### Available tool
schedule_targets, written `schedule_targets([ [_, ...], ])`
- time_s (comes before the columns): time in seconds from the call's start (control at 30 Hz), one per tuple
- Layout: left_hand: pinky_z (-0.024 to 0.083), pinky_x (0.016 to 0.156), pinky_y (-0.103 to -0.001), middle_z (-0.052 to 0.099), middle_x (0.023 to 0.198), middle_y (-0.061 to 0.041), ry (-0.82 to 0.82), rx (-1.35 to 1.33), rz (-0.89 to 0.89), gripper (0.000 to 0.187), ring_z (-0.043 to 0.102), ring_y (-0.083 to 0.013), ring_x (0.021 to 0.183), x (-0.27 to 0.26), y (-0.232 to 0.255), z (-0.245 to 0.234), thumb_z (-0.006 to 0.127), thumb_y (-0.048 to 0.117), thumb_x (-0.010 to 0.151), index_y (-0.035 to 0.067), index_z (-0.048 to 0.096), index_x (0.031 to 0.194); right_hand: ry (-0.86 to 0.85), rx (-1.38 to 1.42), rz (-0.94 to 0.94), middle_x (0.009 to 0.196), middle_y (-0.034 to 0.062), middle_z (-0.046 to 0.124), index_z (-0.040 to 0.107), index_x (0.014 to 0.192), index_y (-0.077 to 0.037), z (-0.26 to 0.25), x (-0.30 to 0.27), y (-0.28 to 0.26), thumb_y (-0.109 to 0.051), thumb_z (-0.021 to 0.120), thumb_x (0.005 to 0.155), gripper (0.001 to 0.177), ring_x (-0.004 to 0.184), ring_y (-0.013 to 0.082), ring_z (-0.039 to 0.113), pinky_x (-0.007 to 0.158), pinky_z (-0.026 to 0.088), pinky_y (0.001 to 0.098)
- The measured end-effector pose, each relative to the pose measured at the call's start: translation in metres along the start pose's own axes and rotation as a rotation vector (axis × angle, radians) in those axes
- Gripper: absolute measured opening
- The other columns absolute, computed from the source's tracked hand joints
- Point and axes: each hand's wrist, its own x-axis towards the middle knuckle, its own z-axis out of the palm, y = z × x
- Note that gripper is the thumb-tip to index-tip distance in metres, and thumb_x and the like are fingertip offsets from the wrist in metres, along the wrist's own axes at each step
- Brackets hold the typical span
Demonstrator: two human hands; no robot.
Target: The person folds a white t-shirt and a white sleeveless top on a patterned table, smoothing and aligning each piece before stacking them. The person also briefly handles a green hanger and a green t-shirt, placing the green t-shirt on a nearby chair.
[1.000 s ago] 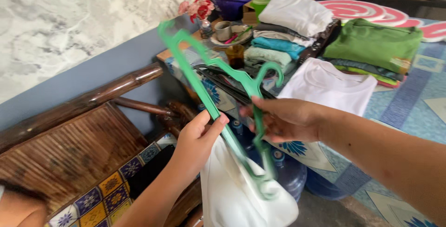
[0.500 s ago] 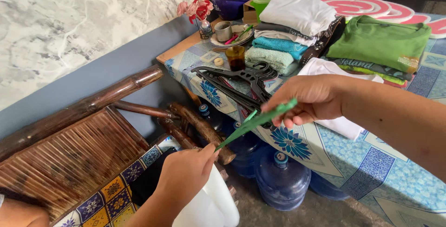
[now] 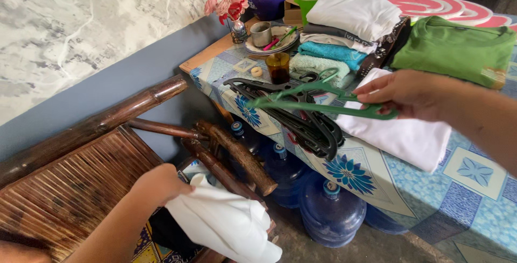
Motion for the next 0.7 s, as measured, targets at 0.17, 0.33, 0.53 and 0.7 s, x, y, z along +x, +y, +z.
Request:
schedule_targets([
  [0.17,0.051,0.088,-0.035,0.079,0.105,-0.015,-0.025,-0.496,0.128,0.046,0.072,-0.0253,0.098,-0.020,0.024,-0.003,0.076,0.042,0.086,-0.002,0.079,0.099,0.114,0.119,-0.132,0.087,-0.0009,0.075,0.073,0.124,-0.014,0.046,0.071,0.047,-0.018,0.074,0.091,0.034,0.060,0.0049,0.041,0.049,0.032,0.0202],
  [0.33,0.055,0.088,-0.039,0.075,0.105,-0.007,-0.189,-1.343,0.267,0.040,0.070,-0.0211,0.098,-0.050,0.037,0.001,0.067,0.034,0.089,0.007,0.073,0.117,0.155,0.175,-0.099,0.095,0.0057,0.080,0.071,0.125,-0.012,0.082,0.122,0.063,-0.016,0.074,0.088,0.037,0.059,0.0125,0.042,0.050,0.029,0.0303],
  [0.53,0.055,0.091,-0.041,0.066,0.106,-0.009,-0.310,-1.512,0.272,0.046,0.066,-0.0243,0.097,-0.081,0.047,-0.008,0.054,0.040,0.098,0.002,0.066,0.121,0.582,-0.530,-0.438,0.102,0.0137,0.076,0.072,0.125,-0.010,0.093,0.113,0.066,-0.027,0.089,0.076,0.055,0.090,0.0274,0.070,0.078,0.054,0.0402],
  [0.7,0.053,0.099,-0.046,0.066,0.117,-0.008,-0.459,-1.654,0.442,0.045,0.065,-0.0259,0.108,-0.114,0.062,-0.019,0.047,0.038,0.097,0.005,0.063,0.124,-0.048,-0.229,-0.333,0.098,0.0071,0.083,0.080,0.110,-0.012,0.155,0.037,0.011,-0.039,0.082,0.072,0.046,0.084,0.0212,0.074,0.075,0.060,0.0392],
])
